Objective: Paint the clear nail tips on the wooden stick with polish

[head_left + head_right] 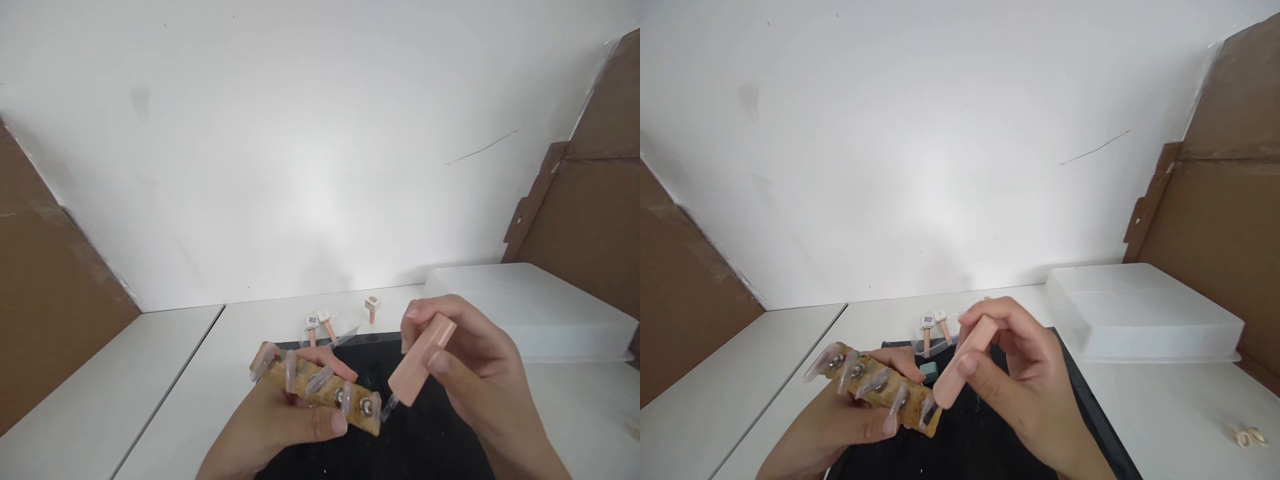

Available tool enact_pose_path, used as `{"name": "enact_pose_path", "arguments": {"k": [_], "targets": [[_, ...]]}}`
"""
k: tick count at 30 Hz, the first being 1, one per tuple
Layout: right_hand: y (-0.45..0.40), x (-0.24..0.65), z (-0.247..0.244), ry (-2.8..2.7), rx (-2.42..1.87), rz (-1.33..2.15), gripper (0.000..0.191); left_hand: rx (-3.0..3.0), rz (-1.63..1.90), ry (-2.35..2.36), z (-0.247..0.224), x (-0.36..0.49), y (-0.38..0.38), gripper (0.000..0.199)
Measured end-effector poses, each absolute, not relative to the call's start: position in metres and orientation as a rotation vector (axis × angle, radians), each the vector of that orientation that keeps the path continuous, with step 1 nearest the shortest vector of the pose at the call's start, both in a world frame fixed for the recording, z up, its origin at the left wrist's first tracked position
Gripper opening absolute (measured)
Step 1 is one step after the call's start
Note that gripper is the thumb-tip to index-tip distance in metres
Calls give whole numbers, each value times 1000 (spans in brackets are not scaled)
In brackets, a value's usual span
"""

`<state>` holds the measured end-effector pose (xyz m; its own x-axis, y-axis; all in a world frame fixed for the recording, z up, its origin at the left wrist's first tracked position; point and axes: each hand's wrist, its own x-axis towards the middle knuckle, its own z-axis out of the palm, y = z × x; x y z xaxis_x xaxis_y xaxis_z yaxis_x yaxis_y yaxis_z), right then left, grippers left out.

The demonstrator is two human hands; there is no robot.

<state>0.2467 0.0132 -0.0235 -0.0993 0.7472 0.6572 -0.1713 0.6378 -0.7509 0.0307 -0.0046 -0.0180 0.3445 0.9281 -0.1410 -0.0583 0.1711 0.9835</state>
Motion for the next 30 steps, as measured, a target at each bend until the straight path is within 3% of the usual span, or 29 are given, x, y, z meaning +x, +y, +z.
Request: {"name": "enact_pose_path", "arguments": {"k": [17, 24, 30], "targets": [[11, 246, -20, -1591, -488, 804, 11, 1249, 825, 806, -28, 27, 5, 29], [14, 245, -23, -1477, -584, 749, 5, 1248, 834, 842, -33, 25, 0, 33], [15, 248, -24, -1469, -479, 799, 14, 1181, 891, 953, -20, 28, -3, 39]]}}
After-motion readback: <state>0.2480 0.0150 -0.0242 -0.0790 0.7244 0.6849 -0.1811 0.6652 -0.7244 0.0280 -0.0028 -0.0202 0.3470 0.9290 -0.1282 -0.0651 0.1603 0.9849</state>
